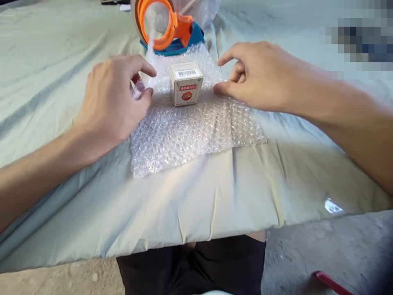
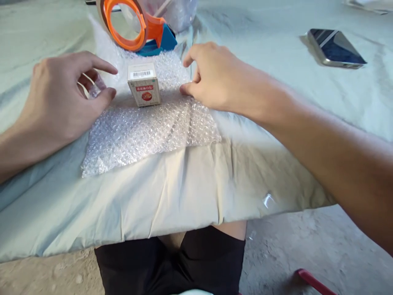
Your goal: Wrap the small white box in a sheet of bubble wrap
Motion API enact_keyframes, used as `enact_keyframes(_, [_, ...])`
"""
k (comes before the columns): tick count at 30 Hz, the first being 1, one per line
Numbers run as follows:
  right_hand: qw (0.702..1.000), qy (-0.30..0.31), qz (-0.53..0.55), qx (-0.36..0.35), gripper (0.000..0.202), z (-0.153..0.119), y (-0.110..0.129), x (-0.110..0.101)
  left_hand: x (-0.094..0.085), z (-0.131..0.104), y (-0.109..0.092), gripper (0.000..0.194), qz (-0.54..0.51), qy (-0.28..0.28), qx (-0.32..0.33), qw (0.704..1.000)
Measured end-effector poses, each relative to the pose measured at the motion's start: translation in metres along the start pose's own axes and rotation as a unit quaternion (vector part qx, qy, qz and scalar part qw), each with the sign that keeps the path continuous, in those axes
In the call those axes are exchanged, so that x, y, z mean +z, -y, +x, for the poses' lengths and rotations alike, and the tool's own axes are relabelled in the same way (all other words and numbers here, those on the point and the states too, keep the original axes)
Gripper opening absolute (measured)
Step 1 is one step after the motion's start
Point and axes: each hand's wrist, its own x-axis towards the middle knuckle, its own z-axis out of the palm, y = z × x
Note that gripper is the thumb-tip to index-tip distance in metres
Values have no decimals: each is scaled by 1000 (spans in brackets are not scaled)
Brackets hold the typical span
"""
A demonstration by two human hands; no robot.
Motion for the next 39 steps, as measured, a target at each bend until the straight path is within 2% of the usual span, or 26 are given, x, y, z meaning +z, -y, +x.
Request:
enact_keyframes(2, [997,16,64,31,50,2,18,-1,0,2,1,46,-6,-5,1,1000])
enact_keyframes(5, [979,1,140,146,47,4,57,-2,0,3,-1,38,-40,-18,-21,999])
enact_keyframes(8, [928,-81,261,252,38,8,95,-2,-4,3,-8,29,-61,-33,-52,996])
enact_keyframes(10, [888,-121,334,293,36,12,114,-3,-7,2,-12,23,-84,-38,-72,993])
enact_keyframes(14, [823,-124,418,363,34,15,136,-6,-9,1,-20,20,-187,-46,-102,976])
enact_keyframes(16, [812,-107,438,370,32,15,139,-7,-7,2,-22,21,-224,-60,-102,967])
enact_keyframes(18, [815,-100,447,354,31,13,136,-5,-5,2,-23,24,-250,-76,-101,960])
enact_keyframes(20, [832,-94,454,305,36,11,128,-2,-3,3,-21,25,-267,-96,-92,954])
enact_keyframes(24, [896,-78,423,108,41,5,110,7,-1,4,-16,25,-276,-136,-47,950])
enact_keyframes(27, [942,-88,323,10,33,0,106,12,-2,3,-17,26,-282,-118,-28,952])
enact_keyframes(30, [969,-86,232,-25,28,-5,110,13,-4,-1,-23,29,-296,-92,-1,951])
enact_keyframes(35, [978,-86,179,-57,20,-6,116,11,-2,-10,-30,22,-302,-74,40,949])
enact_keyframes(39, [982,-75,163,-54,23,-5,116,9,-1,-12,-29,30,-265,-50,74,960])
